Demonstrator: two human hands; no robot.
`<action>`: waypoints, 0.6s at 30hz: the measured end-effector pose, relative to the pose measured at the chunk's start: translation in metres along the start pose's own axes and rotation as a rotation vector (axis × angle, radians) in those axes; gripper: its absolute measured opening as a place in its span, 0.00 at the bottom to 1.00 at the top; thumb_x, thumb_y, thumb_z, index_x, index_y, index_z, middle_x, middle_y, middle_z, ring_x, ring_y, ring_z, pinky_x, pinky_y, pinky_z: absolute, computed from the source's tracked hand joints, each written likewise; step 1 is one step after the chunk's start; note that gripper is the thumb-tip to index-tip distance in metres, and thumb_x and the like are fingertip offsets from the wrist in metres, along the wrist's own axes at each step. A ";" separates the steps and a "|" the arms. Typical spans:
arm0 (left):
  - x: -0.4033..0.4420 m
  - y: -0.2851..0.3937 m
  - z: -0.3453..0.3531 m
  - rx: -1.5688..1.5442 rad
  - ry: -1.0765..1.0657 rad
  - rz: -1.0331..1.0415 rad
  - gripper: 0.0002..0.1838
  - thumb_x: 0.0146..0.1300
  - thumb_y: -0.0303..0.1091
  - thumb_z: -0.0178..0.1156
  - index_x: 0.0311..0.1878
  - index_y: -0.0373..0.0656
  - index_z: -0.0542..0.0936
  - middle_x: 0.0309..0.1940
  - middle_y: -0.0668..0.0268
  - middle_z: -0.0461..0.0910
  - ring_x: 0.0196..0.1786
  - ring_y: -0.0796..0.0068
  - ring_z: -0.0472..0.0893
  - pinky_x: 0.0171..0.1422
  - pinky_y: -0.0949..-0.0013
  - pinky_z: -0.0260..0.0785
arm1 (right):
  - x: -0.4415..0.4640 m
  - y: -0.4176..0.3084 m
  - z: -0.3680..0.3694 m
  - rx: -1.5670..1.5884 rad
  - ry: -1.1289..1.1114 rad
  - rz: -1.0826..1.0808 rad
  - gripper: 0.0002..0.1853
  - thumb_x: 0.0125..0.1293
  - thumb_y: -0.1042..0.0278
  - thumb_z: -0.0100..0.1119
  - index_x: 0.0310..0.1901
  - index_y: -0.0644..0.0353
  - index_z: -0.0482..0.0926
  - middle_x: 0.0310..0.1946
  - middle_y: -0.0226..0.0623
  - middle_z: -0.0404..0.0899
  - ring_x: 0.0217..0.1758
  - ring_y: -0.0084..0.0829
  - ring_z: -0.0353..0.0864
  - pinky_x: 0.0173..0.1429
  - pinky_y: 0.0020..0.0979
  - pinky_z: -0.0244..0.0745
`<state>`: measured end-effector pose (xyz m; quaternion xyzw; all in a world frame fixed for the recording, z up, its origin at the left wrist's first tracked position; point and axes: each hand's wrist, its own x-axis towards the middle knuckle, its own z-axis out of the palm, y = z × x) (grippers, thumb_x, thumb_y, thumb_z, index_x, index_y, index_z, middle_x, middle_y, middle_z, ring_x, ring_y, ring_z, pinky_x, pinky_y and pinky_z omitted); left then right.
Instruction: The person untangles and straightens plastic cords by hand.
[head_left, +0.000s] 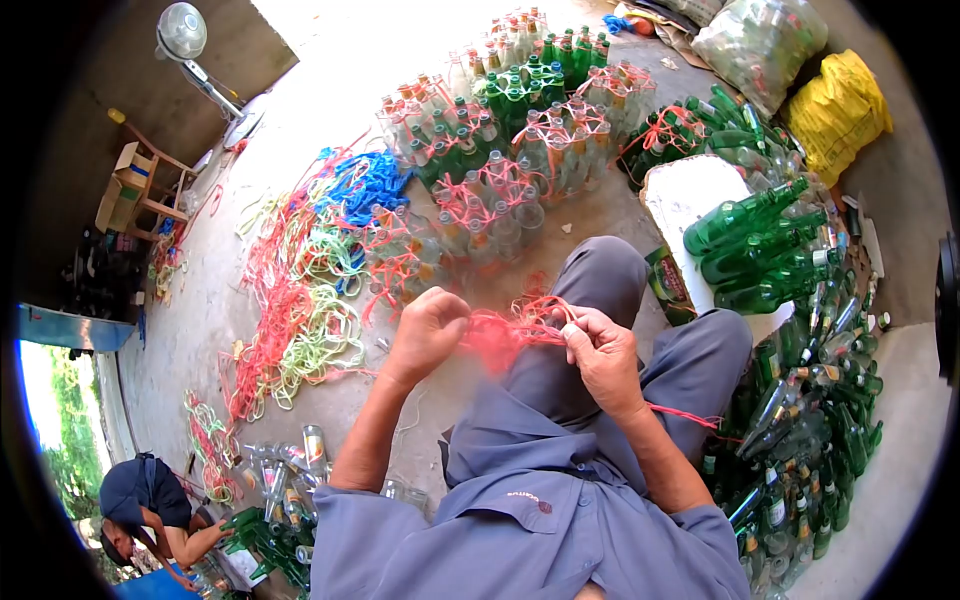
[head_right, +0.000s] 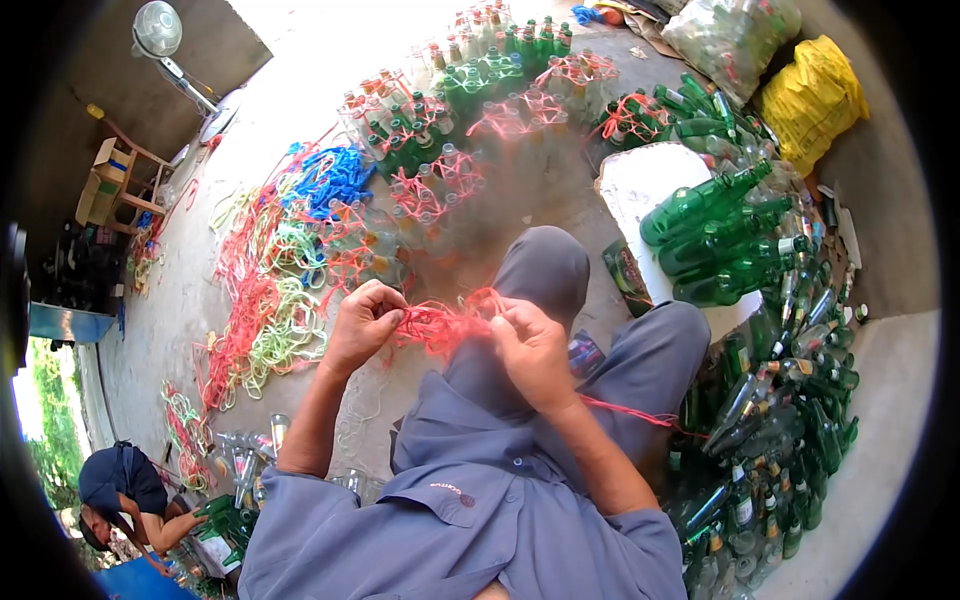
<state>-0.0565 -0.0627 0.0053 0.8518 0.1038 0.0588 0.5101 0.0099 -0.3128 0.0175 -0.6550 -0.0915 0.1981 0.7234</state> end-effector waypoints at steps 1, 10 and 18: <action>0.000 0.002 0.000 -0.031 0.005 -0.015 0.04 0.56 0.19 0.64 0.34 0.37 0.81 0.30 0.75 0.72 0.29 0.88 0.68 0.34 0.79 0.62 | 0.000 0.000 0.002 -0.067 0.014 -0.085 0.05 0.69 0.76 0.58 0.40 0.67 0.82 0.31 0.26 0.80 0.26 0.10 0.69 0.31 0.15 0.65; -0.001 0.022 -0.002 -0.218 -0.056 -0.066 0.03 0.57 0.21 0.62 0.36 0.36 0.81 0.32 0.72 0.75 0.34 0.84 0.74 0.41 0.77 0.68 | 0.001 -0.003 0.004 -0.648 -0.037 -0.315 0.05 0.66 0.76 0.61 0.35 0.69 0.81 0.25 0.22 0.77 0.26 0.11 0.70 0.30 0.21 0.67; 0.000 0.028 -0.005 -0.475 -0.108 -0.204 0.04 0.60 0.22 0.62 0.38 0.37 0.81 0.34 0.73 0.80 0.38 0.85 0.77 0.46 0.76 0.71 | -0.002 -0.004 0.010 0.004 0.015 0.045 0.04 0.68 0.75 0.58 0.36 0.65 0.81 0.24 0.22 0.77 0.22 0.09 0.65 0.25 0.17 0.59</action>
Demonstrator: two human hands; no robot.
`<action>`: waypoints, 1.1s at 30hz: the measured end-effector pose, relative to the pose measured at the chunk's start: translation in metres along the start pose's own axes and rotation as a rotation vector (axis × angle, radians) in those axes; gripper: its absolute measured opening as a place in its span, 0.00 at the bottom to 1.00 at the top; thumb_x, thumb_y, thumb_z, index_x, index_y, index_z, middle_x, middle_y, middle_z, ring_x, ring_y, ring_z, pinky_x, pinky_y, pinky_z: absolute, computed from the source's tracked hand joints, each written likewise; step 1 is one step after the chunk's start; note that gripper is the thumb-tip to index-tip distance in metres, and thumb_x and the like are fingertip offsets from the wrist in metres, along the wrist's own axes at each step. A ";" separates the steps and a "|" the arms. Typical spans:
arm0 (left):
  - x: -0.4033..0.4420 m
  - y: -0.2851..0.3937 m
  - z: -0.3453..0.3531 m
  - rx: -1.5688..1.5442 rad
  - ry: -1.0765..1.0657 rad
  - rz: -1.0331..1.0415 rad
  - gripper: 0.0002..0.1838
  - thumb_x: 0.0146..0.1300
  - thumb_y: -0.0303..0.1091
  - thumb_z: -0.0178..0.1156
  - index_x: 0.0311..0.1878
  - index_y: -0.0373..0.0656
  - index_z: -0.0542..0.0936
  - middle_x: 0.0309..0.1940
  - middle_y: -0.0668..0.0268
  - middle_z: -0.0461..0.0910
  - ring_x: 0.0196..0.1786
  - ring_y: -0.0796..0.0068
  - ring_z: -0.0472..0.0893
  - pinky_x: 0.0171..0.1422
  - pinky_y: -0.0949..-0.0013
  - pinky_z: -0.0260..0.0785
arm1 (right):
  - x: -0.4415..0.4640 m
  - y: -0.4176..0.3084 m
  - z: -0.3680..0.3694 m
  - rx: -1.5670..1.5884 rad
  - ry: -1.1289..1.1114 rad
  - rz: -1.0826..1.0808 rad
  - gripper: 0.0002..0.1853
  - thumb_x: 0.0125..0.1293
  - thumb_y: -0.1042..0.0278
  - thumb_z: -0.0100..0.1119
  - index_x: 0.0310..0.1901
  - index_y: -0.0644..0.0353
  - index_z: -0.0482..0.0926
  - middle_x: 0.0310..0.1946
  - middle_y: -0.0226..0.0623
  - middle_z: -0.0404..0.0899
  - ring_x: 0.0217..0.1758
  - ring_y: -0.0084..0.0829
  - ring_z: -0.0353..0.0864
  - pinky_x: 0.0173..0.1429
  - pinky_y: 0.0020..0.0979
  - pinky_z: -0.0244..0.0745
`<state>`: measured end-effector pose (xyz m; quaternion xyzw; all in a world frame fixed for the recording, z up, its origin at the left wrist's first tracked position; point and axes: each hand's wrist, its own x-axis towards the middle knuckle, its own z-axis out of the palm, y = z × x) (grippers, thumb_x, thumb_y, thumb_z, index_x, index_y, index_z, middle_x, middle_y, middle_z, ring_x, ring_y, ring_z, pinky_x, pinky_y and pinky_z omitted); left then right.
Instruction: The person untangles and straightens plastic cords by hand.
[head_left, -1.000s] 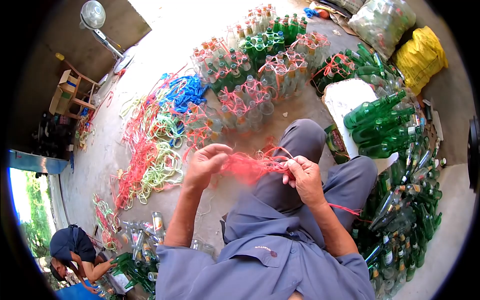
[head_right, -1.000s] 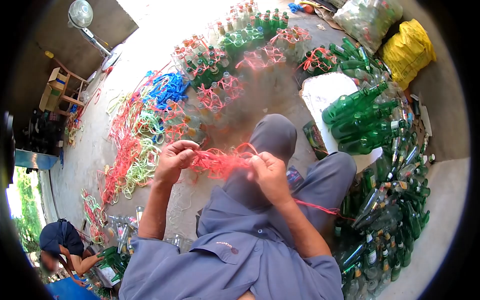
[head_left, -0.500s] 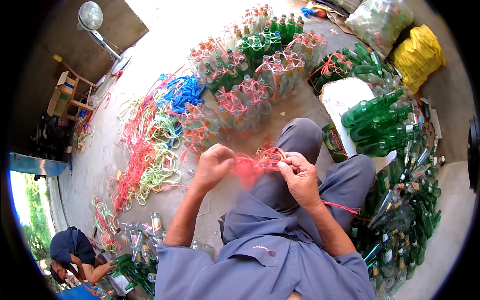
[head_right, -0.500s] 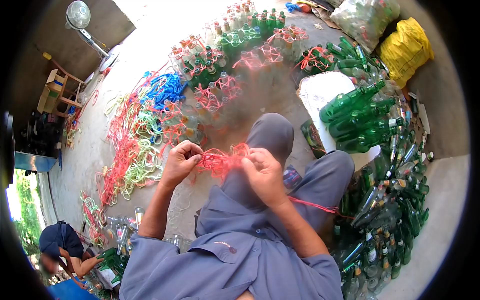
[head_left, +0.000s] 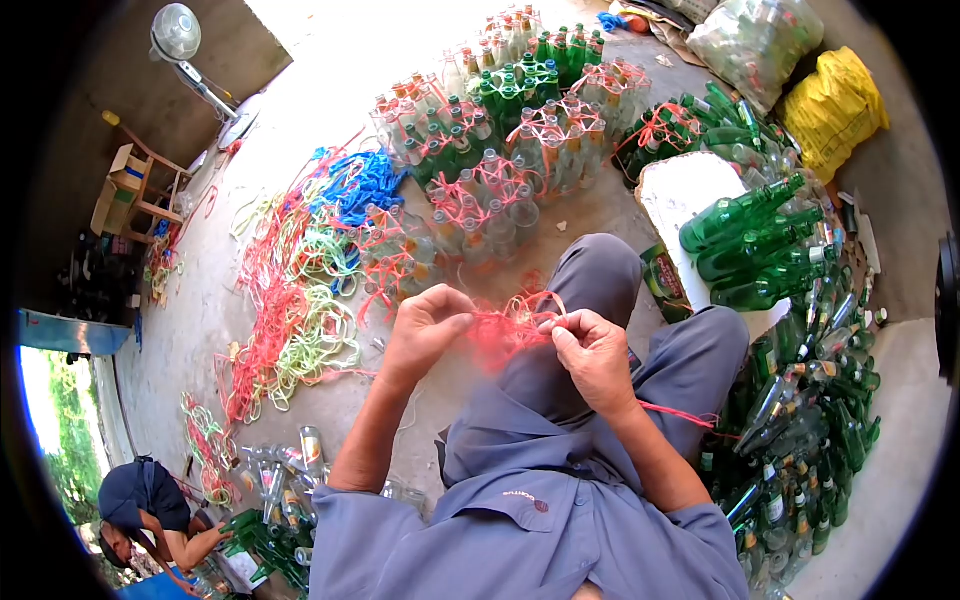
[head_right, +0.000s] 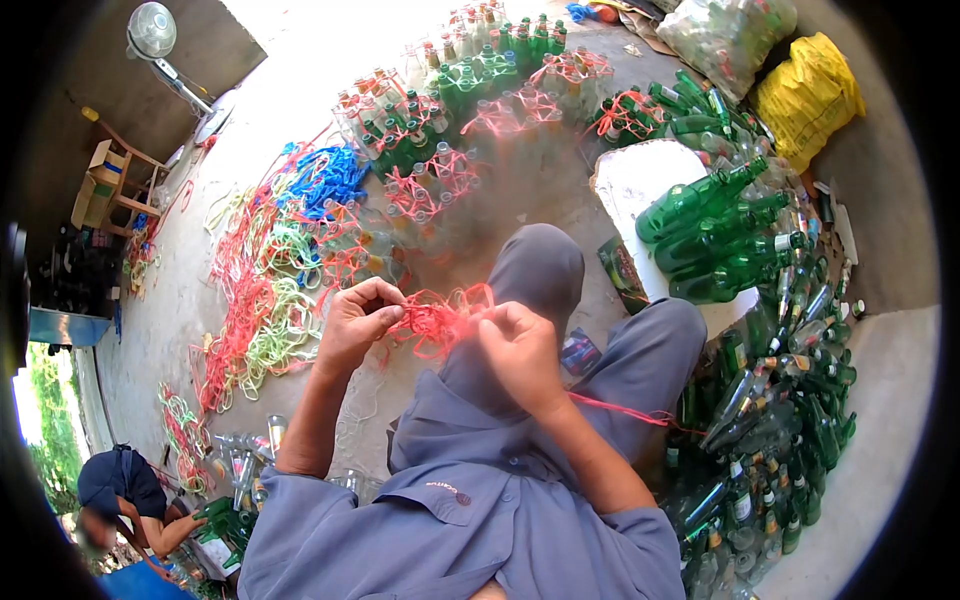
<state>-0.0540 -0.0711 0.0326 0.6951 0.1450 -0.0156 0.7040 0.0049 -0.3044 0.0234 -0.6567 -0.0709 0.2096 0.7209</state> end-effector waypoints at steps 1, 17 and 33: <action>0.000 0.000 0.001 0.000 -0.017 0.002 0.04 0.60 0.22 0.62 0.38 0.37 0.81 0.34 0.73 0.80 0.38 0.85 0.77 0.46 0.77 0.71 | 0.002 0.002 0.000 0.029 0.010 -0.003 0.04 0.68 0.75 0.58 0.37 0.64 0.81 0.24 0.21 0.77 0.22 0.09 0.64 0.25 0.16 0.58; 0.004 -0.004 0.014 -0.023 -0.132 0.003 0.04 0.60 0.22 0.62 0.38 0.37 0.81 0.33 0.72 0.81 0.38 0.85 0.78 0.44 0.77 0.72 | 0.011 0.013 0.015 0.086 -0.183 0.096 0.08 0.65 0.75 0.61 0.42 0.70 0.84 0.32 0.25 0.84 0.34 0.13 0.75 0.40 0.20 0.72; 0.011 -0.034 0.006 -0.483 0.134 0.022 0.08 0.61 0.24 0.61 0.44 0.38 0.79 0.33 0.66 0.82 0.26 0.85 0.72 0.29 0.79 0.63 | 0.009 0.009 0.021 0.134 0.137 0.159 0.07 0.65 0.74 0.61 0.36 0.68 0.85 0.27 0.26 0.83 0.29 0.12 0.75 0.34 0.19 0.71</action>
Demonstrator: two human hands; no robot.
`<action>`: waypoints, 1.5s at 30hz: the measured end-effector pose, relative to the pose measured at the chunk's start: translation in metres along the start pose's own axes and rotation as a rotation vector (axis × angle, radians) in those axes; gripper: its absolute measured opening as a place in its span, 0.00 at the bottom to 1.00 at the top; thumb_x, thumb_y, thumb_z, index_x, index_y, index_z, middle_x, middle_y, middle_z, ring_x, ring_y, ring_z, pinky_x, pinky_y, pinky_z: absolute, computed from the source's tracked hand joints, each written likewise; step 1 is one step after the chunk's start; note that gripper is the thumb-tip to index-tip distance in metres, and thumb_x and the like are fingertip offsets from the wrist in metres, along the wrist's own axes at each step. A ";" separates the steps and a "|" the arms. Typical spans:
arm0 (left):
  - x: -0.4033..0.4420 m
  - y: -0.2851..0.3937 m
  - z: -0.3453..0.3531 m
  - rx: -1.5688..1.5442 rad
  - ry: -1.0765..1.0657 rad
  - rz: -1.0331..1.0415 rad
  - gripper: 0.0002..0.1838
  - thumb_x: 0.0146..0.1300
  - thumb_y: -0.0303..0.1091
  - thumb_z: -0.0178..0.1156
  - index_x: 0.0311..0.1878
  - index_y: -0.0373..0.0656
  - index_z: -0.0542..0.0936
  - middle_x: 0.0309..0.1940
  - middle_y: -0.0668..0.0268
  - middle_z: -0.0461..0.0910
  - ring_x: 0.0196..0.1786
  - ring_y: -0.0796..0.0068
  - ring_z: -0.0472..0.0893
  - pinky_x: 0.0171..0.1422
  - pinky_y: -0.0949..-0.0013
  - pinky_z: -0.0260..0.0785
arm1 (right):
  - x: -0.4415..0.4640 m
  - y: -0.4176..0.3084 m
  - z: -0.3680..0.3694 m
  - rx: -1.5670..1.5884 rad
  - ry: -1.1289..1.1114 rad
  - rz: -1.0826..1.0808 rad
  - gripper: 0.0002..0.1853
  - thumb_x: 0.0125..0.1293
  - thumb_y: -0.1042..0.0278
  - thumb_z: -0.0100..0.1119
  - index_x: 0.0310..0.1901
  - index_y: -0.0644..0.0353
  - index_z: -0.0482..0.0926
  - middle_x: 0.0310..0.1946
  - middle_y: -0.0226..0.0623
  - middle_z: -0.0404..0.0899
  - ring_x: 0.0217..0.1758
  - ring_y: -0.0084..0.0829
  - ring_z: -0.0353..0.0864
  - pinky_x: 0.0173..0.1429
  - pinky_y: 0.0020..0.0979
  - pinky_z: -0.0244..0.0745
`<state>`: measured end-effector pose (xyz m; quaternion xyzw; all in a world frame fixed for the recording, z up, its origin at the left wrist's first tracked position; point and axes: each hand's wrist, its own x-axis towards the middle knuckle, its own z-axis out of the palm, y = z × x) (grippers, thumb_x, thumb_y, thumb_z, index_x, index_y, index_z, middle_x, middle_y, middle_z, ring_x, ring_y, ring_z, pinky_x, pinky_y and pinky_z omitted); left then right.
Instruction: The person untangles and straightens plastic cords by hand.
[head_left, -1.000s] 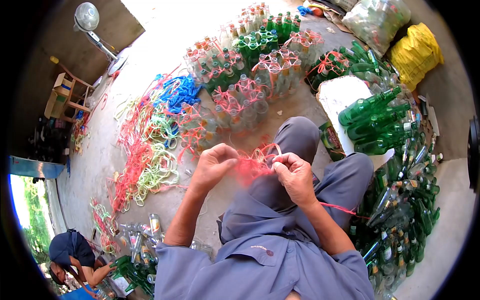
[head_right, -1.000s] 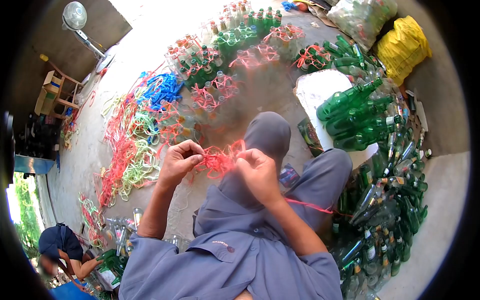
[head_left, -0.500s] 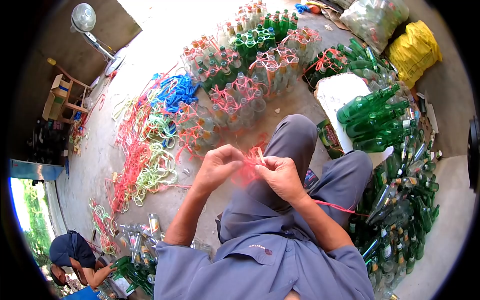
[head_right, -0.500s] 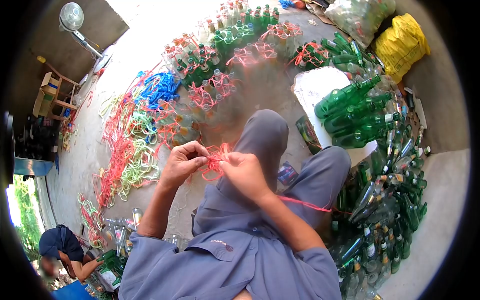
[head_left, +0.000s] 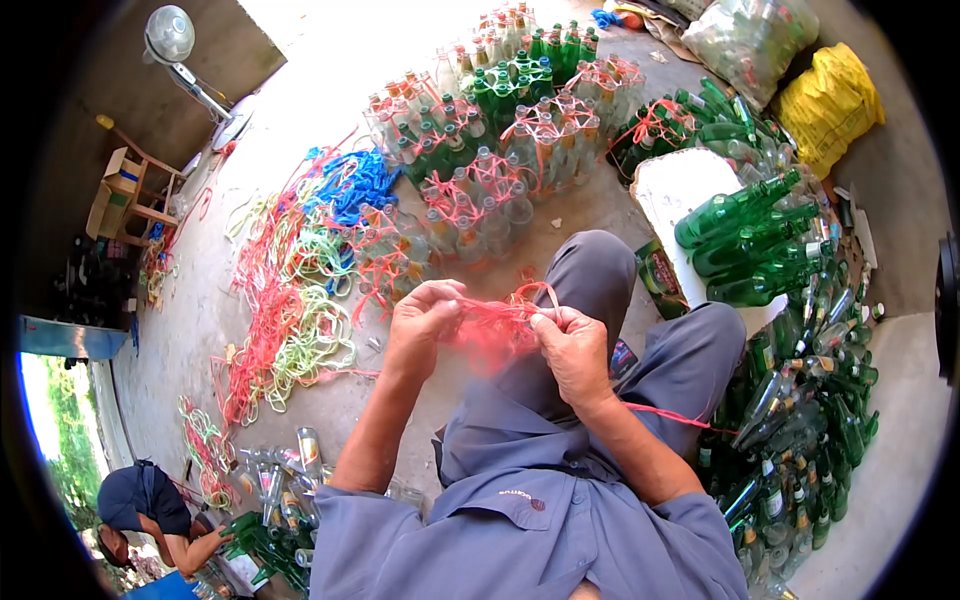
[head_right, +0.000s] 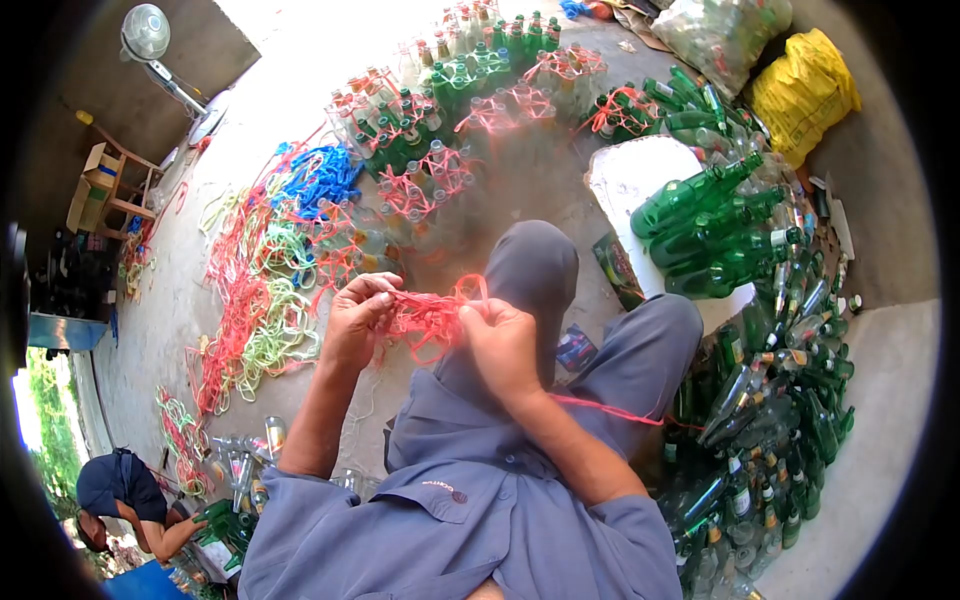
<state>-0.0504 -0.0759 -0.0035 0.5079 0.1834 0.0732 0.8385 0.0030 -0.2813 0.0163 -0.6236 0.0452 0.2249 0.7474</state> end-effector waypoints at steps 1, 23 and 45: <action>0.001 -0.002 -0.002 -0.046 -0.018 -0.022 0.07 0.62 0.23 0.60 0.43 0.38 0.79 0.38 0.63 0.81 0.28 0.84 0.74 0.31 0.79 0.66 | 0.000 0.001 0.000 -0.019 -0.002 -0.002 0.07 0.65 0.73 0.61 0.36 0.68 0.85 0.27 0.27 0.83 0.29 0.12 0.75 0.33 0.19 0.70; -0.003 -0.014 0.019 0.549 -0.007 0.080 0.09 0.64 0.24 0.58 0.46 0.35 0.80 0.33 0.68 0.82 0.36 0.85 0.78 0.40 0.78 0.72 | 0.001 0.004 -0.003 -0.047 -0.075 -0.045 0.04 0.66 0.72 0.62 0.37 0.64 0.82 0.21 0.20 0.73 0.19 0.10 0.64 0.22 0.16 0.57; -0.007 0.004 0.010 -0.127 -0.170 0.058 0.09 0.56 0.23 0.60 0.41 0.33 0.79 0.33 0.63 0.81 0.28 0.82 0.75 0.34 0.79 0.67 | 0.000 -0.001 -0.004 0.140 -0.043 0.047 0.04 0.68 0.74 0.57 0.35 0.63 0.77 0.21 0.20 0.70 0.16 0.09 0.60 0.18 0.15 0.53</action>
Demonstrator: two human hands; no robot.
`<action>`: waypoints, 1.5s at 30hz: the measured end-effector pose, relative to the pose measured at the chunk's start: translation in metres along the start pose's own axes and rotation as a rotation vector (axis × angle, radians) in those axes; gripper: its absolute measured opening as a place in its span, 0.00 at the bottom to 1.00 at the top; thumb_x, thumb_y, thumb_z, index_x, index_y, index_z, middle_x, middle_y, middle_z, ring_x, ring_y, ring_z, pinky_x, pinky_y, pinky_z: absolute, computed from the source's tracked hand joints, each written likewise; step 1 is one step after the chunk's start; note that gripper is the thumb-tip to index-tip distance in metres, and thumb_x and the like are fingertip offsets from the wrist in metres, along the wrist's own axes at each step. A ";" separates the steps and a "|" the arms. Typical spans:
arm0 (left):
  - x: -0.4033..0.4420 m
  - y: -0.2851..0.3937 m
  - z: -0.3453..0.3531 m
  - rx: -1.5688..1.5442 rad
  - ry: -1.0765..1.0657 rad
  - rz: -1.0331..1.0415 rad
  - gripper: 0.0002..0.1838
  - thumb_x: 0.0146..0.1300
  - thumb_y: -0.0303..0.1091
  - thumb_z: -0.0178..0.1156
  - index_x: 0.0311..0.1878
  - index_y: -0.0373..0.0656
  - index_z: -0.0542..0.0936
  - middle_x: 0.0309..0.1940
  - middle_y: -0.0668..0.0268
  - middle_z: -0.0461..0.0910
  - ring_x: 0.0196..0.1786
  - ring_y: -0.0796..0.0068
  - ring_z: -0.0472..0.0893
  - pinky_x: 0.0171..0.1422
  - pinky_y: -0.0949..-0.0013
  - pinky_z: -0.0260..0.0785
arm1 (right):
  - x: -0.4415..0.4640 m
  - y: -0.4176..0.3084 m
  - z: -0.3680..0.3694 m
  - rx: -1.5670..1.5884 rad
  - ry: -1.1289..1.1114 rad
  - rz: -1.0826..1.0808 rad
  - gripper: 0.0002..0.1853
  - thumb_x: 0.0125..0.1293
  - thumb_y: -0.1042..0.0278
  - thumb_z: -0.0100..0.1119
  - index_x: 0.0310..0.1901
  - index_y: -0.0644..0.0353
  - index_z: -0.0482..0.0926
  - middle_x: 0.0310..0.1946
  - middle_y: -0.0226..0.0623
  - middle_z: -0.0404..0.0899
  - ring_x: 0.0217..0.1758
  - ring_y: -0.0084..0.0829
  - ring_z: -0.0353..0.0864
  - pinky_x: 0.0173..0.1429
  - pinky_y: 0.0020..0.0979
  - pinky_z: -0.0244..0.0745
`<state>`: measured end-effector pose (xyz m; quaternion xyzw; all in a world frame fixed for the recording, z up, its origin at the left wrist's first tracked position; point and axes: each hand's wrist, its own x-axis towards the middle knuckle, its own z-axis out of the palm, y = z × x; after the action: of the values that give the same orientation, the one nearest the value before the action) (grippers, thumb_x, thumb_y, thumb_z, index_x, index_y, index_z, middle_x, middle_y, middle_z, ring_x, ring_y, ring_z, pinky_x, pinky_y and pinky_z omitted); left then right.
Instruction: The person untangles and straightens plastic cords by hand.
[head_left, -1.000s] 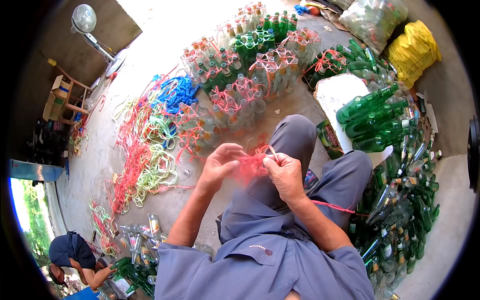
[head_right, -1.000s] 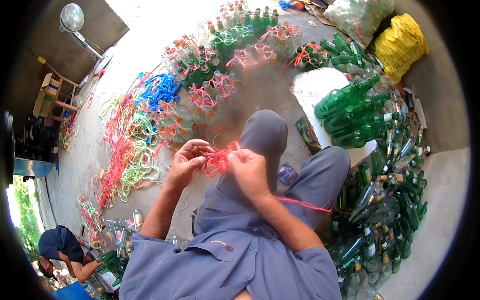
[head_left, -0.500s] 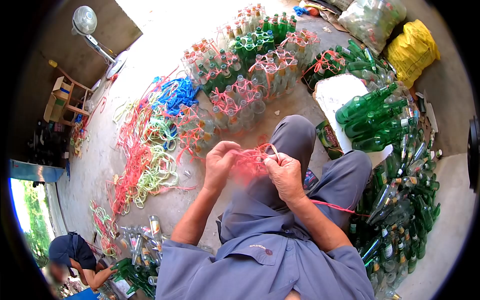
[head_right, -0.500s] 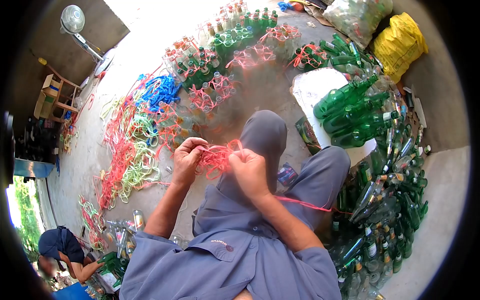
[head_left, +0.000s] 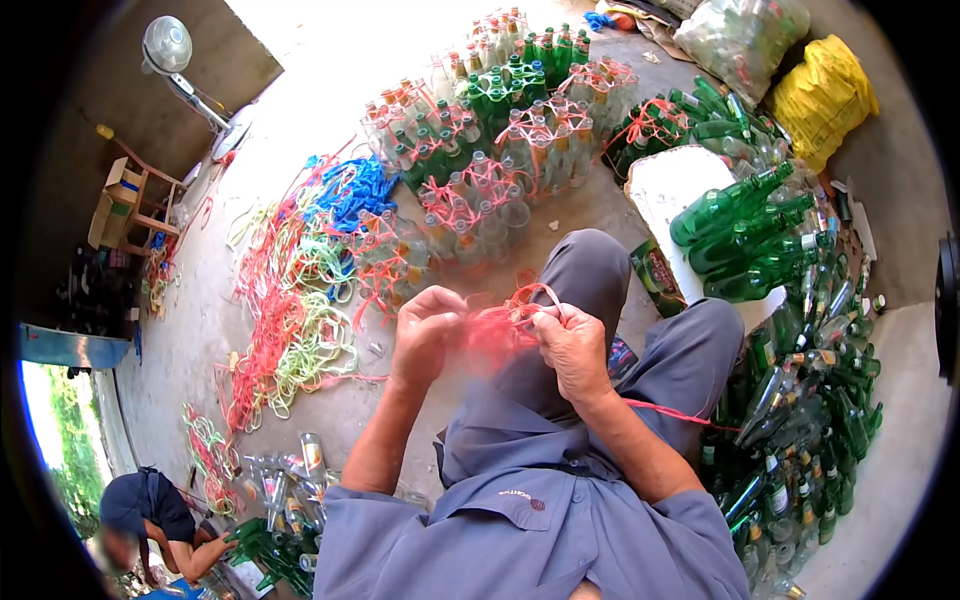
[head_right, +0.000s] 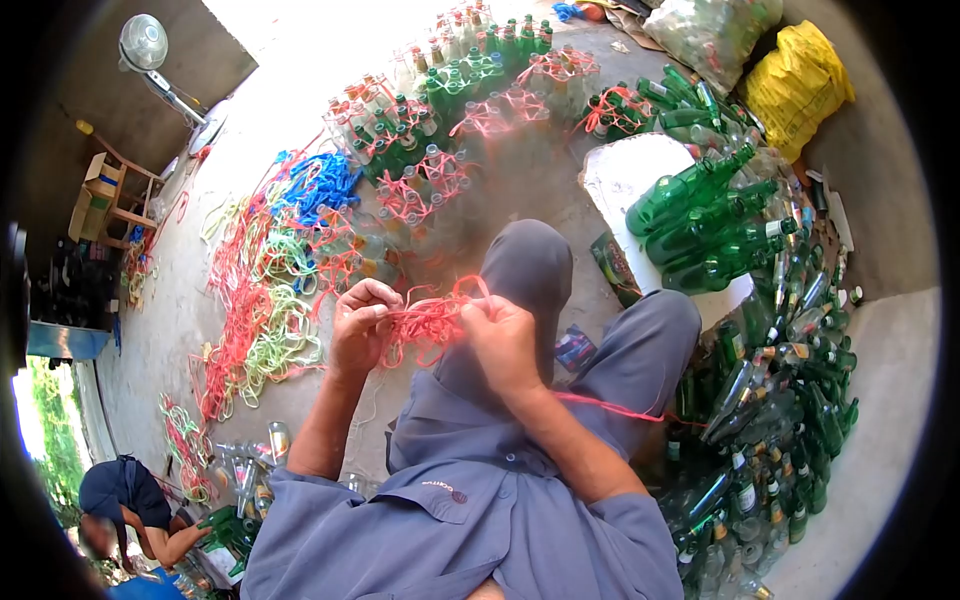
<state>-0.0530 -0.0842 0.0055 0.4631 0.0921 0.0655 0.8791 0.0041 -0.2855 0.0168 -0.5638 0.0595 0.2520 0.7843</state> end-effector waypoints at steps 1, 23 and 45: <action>0.000 -0.001 -0.008 -0.021 -0.011 -0.011 0.09 0.55 0.22 0.60 0.40 0.33 0.79 0.32 0.65 0.81 0.31 0.82 0.77 0.37 0.78 0.69 | 0.000 0.001 0.000 0.004 0.004 -0.007 0.03 0.68 0.74 0.57 0.36 0.63 0.77 0.21 0.20 0.71 0.16 0.09 0.60 0.18 0.16 0.53; -0.003 -0.001 0.009 0.261 0.066 0.104 0.03 0.63 0.21 0.59 0.39 0.33 0.79 0.31 0.61 0.81 0.26 0.78 0.79 0.32 0.77 0.71 | 0.003 0.003 -0.008 -0.093 -0.071 0.017 0.08 0.71 0.69 0.57 0.34 0.61 0.79 0.26 0.31 0.81 0.20 0.16 0.75 0.21 0.17 0.67; 0.013 0.016 0.018 0.623 -0.132 -0.013 0.08 0.69 0.30 0.58 0.40 0.34 0.81 0.29 0.72 0.79 0.31 0.88 0.74 0.34 0.79 0.68 | 0.009 -0.027 -0.023 -0.232 -0.316 0.097 0.08 0.72 0.70 0.55 0.38 0.65 0.79 0.34 0.37 0.84 0.28 0.22 0.84 0.28 0.22 0.80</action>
<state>-0.0371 -0.0866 0.0274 0.7127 0.0535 -0.0014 0.6994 0.0288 -0.3099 0.0283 -0.6004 -0.0668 0.3799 0.7005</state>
